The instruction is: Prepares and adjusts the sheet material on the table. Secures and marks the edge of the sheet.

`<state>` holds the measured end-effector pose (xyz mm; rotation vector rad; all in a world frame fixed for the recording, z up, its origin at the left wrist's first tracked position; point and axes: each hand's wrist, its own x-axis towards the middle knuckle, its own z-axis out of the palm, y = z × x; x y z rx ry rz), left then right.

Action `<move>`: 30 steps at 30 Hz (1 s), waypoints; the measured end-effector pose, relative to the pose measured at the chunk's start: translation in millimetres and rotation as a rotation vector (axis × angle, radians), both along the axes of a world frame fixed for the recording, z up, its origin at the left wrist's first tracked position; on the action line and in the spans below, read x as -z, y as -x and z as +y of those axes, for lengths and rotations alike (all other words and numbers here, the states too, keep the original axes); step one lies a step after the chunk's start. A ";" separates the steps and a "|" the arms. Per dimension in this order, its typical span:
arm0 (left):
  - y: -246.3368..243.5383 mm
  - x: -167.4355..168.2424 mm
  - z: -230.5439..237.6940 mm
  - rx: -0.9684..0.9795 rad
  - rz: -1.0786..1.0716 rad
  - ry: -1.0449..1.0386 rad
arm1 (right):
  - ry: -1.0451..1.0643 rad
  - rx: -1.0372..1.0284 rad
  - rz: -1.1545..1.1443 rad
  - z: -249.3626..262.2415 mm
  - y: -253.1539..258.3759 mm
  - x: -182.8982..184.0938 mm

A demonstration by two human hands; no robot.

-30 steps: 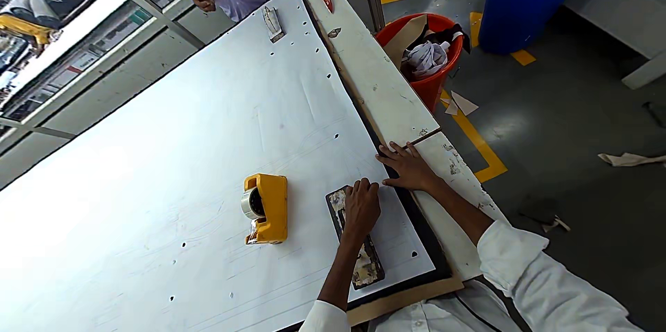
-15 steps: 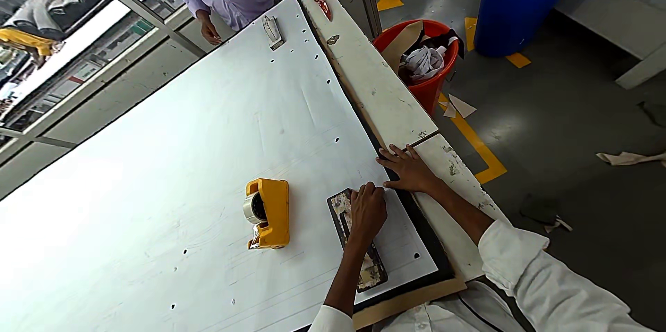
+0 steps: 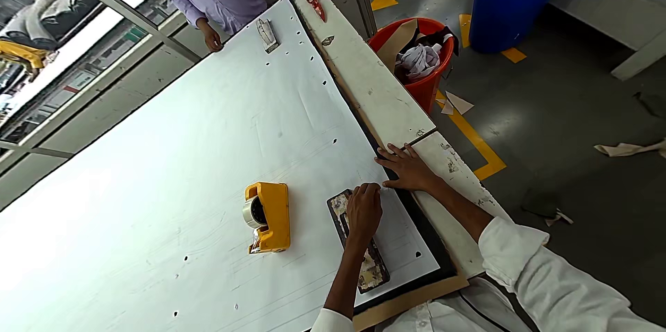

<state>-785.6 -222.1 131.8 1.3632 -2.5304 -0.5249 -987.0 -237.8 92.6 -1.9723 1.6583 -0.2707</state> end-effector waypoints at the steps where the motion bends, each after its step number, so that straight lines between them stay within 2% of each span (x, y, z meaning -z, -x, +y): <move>1: 0.3 1.1 1.0 -0.004 0.011 -0.020 | -0.001 0.000 0.001 0.1 -0.1 0.2; 15: 4.4 6.1 10.5 0.014 0.087 -0.018 | -0.010 -0.007 0.002 0.3 0.4 -1.8; 18: 2.7 7.3 5.3 0.006 0.114 -0.101 | -0.007 -0.007 -0.001 0.5 -0.2 -0.7; 23: -1.3 2.3 1.4 -0.118 0.264 -0.248 | 0.000 -0.001 -0.014 2.1 0.2 -1.7; 30: 3.3 4.5 6.6 -0.071 0.160 -0.137 | -0.001 -0.005 -0.002 0.9 0.3 -1.8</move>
